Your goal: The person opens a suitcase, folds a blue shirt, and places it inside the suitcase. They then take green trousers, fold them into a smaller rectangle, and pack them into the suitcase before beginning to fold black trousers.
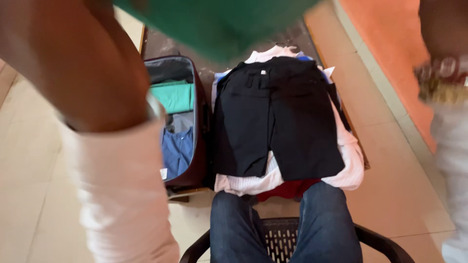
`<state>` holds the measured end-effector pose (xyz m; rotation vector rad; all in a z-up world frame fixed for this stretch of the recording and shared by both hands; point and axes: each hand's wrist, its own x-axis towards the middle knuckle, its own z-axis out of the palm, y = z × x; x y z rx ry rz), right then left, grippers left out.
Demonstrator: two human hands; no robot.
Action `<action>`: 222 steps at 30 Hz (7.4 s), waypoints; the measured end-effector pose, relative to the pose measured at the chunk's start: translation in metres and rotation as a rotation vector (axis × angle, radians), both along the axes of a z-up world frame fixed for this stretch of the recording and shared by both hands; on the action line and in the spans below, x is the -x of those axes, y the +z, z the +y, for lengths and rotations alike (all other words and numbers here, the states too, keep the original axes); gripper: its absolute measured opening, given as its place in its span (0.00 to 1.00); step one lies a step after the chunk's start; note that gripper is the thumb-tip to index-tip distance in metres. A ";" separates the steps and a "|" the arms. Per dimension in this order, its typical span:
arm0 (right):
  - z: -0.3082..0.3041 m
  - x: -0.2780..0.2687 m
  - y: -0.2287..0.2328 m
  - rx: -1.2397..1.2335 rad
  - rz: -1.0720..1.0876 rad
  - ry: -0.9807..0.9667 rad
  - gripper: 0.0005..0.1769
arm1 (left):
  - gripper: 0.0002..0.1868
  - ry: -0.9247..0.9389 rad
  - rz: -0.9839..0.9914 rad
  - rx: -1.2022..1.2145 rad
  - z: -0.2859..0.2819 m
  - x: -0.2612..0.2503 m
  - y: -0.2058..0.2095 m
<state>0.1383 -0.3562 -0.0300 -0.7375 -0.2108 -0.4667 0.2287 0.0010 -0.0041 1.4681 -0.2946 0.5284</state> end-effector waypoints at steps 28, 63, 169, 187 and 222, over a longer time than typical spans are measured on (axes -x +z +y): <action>-0.009 0.180 -0.353 0.867 1.265 0.375 0.31 | 0.47 -0.021 0.849 -1.040 0.011 0.241 -0.294; 0.021 -0.025 -0.272 1.718 0.292 -0.429 0.38 | 0.25 0.110 0.054 -0.510 -0.034 -0.005 -0.332; 0.049 0.036 -0.325 2.159 0.129 -0.514 0.31 | 0.39 -0.029 0.166 -1.405 -0.042 0.129 -0.379; 0.024 0.044 -0.344 2.135 0.477 -0.686 0.40 | 0.41 0.086 0.567 -1.285 0.028 0.131 -0.381; 0.023 0.092 -0.307 1.992 -0.050 -0.295 0.28 | 0.28 0.224 0.014 -1.398 0.021 0.161 -0.389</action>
